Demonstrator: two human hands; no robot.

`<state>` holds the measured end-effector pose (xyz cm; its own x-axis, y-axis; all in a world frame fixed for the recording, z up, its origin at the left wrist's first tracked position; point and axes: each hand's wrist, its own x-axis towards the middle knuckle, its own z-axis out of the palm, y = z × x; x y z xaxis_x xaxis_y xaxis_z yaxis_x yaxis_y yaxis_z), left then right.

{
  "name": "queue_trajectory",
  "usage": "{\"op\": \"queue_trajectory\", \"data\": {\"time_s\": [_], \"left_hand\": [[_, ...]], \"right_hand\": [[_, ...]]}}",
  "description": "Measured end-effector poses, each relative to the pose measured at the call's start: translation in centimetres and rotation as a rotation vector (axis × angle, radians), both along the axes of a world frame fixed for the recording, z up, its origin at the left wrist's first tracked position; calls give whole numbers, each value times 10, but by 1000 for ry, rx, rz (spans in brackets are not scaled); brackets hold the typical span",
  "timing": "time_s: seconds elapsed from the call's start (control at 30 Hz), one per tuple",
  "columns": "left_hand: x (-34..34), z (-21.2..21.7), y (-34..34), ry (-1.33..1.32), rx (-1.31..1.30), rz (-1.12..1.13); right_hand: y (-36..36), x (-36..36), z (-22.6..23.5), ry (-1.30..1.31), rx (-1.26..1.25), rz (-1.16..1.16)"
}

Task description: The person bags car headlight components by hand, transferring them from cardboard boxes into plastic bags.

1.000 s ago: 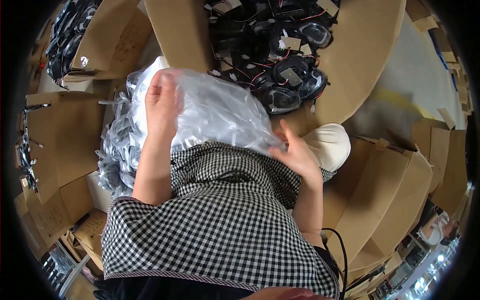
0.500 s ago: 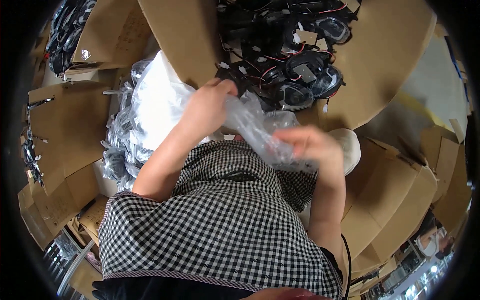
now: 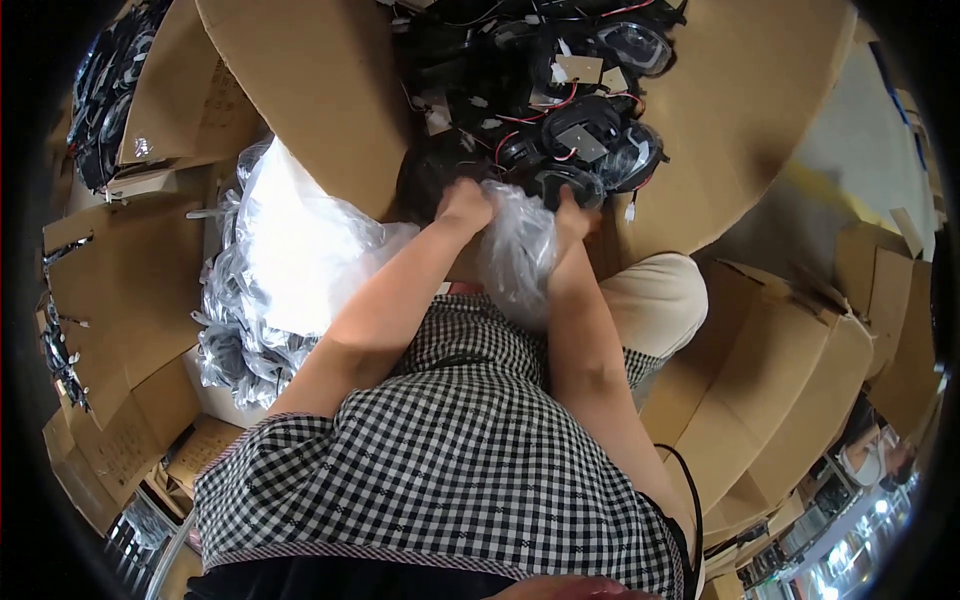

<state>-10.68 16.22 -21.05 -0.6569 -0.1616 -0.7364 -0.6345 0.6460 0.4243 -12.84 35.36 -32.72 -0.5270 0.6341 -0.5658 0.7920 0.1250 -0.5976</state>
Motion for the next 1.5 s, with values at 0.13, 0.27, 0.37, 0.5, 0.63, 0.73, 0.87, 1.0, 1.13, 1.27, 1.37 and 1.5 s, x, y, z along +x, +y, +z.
{"op": "queue_trajectory", "data": {"time_s": [0.13,0.27,0.37,0.5,0.63,0.73,0.87,1.0,1.13,1.27,1.37,1.5], "left_hand": [[0,-30,17,-68,-133,330],[-7,-37,25,20,-97,377],[10,-50,-5,112,9,453],[22,17,-9,563,271,486],[33,81,-52,790,581,340],[30,135,-63,489,893,210],[50,134,-61,436,1343,387],[33,93,-83,4,1747,377],[22,175,-38,525,814,-273],[16,142,-37,344,925,-175],[28,148,-24,429,876,-59],[41,102,-20,23,1284,351]], "right_hand": [[-22,10,13,12,108,42],[-20,10,-2,408,70,0],[-29,6,35,508,-134,-52],[2,-5,136,783,-461,146],[31,16,246,923,-859,363],[39,32,275,1010,-1080,583],[17,45,257,971,-1133,757],[15,69,236,810,-1278,706],[29,90,190,803,-1475,305],[36,108,207,930,-1119,238],[44,100,247,1104,-986,567],[61,95,240,925,-1014,730]]}}
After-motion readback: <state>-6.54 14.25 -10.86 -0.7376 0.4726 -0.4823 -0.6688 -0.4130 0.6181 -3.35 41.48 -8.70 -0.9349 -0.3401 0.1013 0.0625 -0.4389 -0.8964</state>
